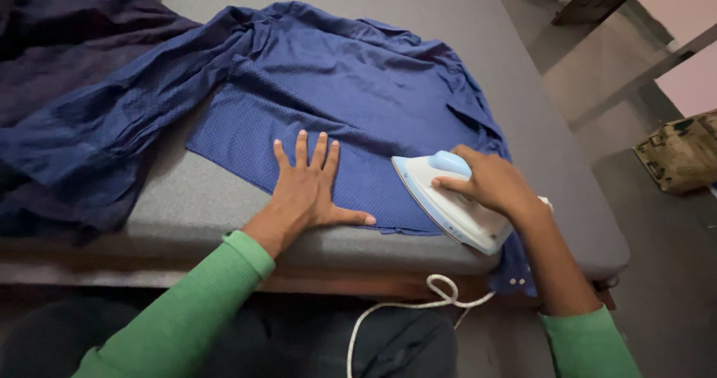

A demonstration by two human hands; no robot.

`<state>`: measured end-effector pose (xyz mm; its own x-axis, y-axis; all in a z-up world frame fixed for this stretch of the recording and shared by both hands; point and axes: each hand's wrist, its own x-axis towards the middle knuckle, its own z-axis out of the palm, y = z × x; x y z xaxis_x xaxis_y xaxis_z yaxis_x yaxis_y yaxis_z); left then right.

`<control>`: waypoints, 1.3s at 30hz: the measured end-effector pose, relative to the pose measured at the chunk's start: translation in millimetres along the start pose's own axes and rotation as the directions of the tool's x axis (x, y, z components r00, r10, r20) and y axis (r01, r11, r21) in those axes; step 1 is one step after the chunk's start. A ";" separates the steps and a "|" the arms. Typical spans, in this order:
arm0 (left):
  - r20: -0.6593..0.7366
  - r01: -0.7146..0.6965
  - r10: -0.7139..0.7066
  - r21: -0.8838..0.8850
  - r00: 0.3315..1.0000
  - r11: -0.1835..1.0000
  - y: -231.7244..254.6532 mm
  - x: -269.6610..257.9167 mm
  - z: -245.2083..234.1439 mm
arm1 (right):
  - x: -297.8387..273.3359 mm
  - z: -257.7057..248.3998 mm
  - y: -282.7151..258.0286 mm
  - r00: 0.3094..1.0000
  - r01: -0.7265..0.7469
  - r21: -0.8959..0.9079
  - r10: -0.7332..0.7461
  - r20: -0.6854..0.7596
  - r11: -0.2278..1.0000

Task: The person irons a blue button-down shirt on a table. They smooth the fabric with their hands, use a white iron to press the main body and sleeves, and adjust the shirt's position to ensure even coverage.

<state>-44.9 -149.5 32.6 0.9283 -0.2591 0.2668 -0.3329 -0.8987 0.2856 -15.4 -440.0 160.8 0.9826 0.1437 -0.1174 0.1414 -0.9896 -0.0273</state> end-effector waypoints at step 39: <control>-0.068 -0.439 0.434 -0.165 0.898 0.883 74.1 67.8 57.6 | -109.0 -2.7 49.9 0.903 -0.429 -0.008 0.429 -0.012 0.903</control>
<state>3.0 -254.0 18.8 0.6780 -0.5988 0.4263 -0.7292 -0.6212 0.2870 -115.2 -505.1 174.9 0.9496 -0.2952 -0.1056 -0.2933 -0.9554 0.0333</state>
